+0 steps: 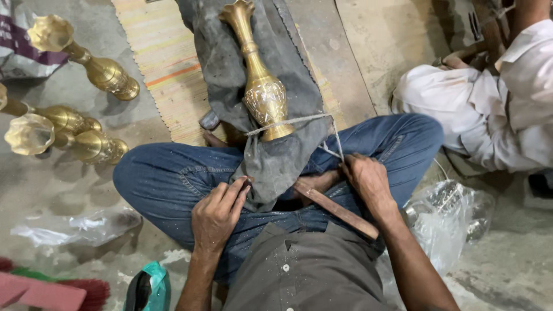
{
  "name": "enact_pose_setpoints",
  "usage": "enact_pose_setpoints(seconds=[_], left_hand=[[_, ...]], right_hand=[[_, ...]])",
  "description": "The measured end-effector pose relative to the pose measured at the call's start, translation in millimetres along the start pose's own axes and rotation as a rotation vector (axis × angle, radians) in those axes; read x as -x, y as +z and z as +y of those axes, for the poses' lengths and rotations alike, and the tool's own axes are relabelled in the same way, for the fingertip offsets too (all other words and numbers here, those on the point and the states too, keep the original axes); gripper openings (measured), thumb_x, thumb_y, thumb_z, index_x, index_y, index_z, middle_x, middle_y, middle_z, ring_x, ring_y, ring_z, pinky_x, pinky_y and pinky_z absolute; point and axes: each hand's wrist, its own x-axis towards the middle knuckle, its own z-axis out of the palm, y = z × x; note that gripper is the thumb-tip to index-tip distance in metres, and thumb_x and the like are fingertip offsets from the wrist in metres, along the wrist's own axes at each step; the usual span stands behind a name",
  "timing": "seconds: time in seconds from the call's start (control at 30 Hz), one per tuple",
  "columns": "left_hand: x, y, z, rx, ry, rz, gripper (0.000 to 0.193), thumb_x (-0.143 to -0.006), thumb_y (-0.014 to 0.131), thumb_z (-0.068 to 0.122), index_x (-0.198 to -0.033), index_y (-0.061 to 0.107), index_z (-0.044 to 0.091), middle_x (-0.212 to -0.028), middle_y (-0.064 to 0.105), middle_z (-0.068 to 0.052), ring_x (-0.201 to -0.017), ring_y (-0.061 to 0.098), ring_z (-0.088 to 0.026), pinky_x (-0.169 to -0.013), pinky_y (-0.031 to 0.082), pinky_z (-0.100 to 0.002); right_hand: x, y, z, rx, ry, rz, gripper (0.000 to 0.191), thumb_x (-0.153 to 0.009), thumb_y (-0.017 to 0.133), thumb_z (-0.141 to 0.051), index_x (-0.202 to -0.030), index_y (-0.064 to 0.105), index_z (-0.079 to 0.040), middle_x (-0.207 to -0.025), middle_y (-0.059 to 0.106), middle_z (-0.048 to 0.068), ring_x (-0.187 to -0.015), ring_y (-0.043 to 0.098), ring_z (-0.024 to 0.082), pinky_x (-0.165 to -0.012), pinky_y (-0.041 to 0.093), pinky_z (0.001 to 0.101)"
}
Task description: The person sits cross-legged on the floor with a brass vase held against their lap by a cord. They hold a chisel against the vase surface and repeatedly strike it with a wooden mallet to carve decorative patterns, repositioning the chisel around the vase body, then adjust the cord and continue working.
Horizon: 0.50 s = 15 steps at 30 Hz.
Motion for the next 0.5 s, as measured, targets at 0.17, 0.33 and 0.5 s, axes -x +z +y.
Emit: enact_pose_setpoints(seconds=[0.17, 0.33, 0.5], left_hand=[[-9, -2, 7, 0.015, -0.022, -0.015, 0.027, -0.089, 0.081, 0.020, -0.114, 0.075, 0.011, -0.082, 0.063, -0.004, -0.068, 0.066, -0.021, -0.059, 0.053, -0.036], [-19, 3, 18, -0.028, -0.069, 0.004, 0.029, -0.088, 0.081, 0.018, -0.115, 0.074, 0.011, -0.088, 0.067, -0.004, -0.071, 0.068, -0.022, -0.062, 0.055, -0.036], [-5, -2, 21, -0.129, -0.096, 0.019, 0.029, -0.087, 0.082, 0.019, -0.115, 0.075, 0.012, -0.089, 0.067, -0.004, -0.073, 0.069, -0.020, -0.063, 0.056, -0.036]], right_hand=[[-1, 1, 8, -0.056, 0.023, 0.072, 0.019, -0.092, 0.068, -0.024, -0.095, 0.068, -0.005, -0.097, 0.071, 0.017, -0.094, 0.067, 0.040, -0.081, 0.053, 0.0494], [-18, 10, 20, -0.054, 0.040, 0.099, 0.022, -0.086, 0.073, -0.024, -0.096, 0.070, -0.004, -0.090, 0.072, 0.019, -0.087, 0.068, 0.041, -0.076, 0.053, 0.0506], [-32, 3, 36, -0.693, 0.266, 0.185, 0.025, -0.102, 0.066, -0.024, -0.111, 0.073, -0.002, -0.080, 0.072, 0.012, -0.069, 0.066, 0.019, -0.067, 0.053, 0.0361]])
